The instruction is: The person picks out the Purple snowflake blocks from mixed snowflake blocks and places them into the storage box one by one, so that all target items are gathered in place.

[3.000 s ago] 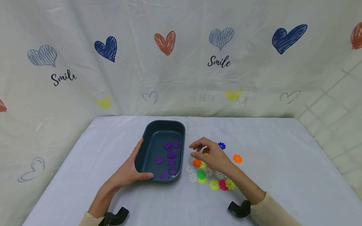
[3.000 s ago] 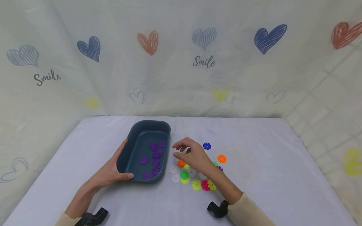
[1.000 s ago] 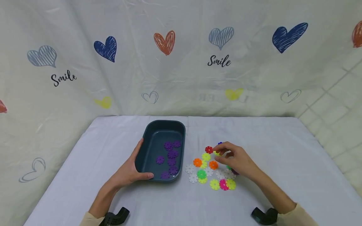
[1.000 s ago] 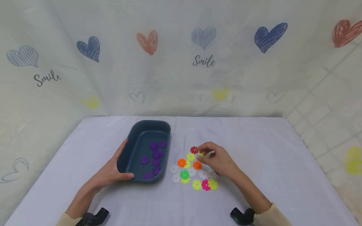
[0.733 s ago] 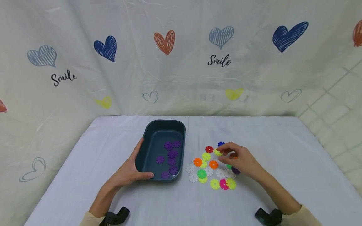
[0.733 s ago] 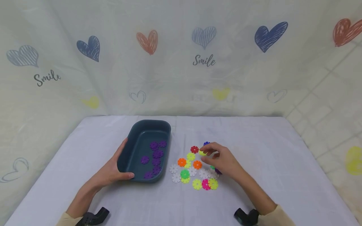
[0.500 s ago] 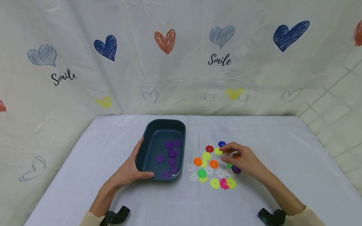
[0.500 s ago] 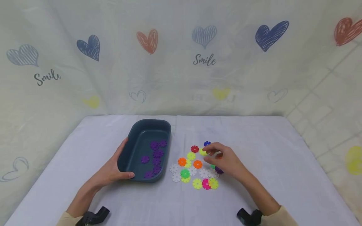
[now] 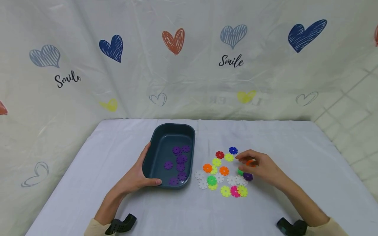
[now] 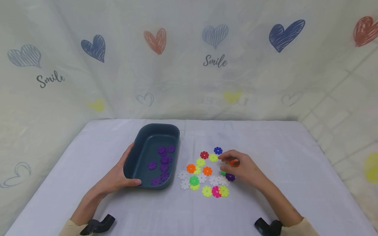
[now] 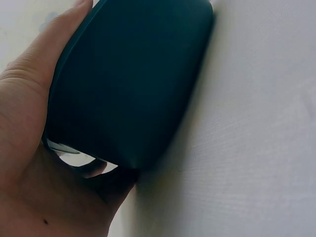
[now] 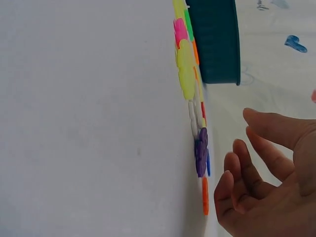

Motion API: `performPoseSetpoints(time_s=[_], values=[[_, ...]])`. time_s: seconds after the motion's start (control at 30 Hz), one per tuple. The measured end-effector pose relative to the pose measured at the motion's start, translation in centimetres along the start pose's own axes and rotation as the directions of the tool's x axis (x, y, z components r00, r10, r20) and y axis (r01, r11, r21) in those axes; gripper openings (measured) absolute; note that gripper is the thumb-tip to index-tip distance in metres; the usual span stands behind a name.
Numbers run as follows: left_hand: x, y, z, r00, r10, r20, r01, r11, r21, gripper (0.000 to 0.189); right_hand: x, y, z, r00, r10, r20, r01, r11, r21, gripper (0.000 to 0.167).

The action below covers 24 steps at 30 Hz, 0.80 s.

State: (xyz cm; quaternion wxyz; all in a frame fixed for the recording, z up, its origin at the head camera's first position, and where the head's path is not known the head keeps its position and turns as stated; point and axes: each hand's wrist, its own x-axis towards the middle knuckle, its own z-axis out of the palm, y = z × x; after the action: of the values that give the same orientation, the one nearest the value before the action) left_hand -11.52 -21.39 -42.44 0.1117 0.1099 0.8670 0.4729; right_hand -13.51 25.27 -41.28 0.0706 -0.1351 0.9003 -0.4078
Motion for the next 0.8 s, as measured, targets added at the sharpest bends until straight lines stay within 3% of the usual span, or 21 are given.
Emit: performPoseSetpoints(time_s=[0.5, 0.8], values=[[0.1, -0.1, 0.0, 1.0, 0.004, 0.007, -0.004, 0.999, -0.032, 0.139, -0.6, 1.5, -1.2, 0.994, 0.015, 0.106, -0.016, 1.0, 0.009, 0.037], [0.2, -0.2, 0.0, 1.0, 0.006, 0.004, -0.006, 0.999, -0.034, 0.138, -1.3, 2.1, -1.9, 0.989, -0.029, 0.148, 0.027, 1.0, 0.012, 0.042]])
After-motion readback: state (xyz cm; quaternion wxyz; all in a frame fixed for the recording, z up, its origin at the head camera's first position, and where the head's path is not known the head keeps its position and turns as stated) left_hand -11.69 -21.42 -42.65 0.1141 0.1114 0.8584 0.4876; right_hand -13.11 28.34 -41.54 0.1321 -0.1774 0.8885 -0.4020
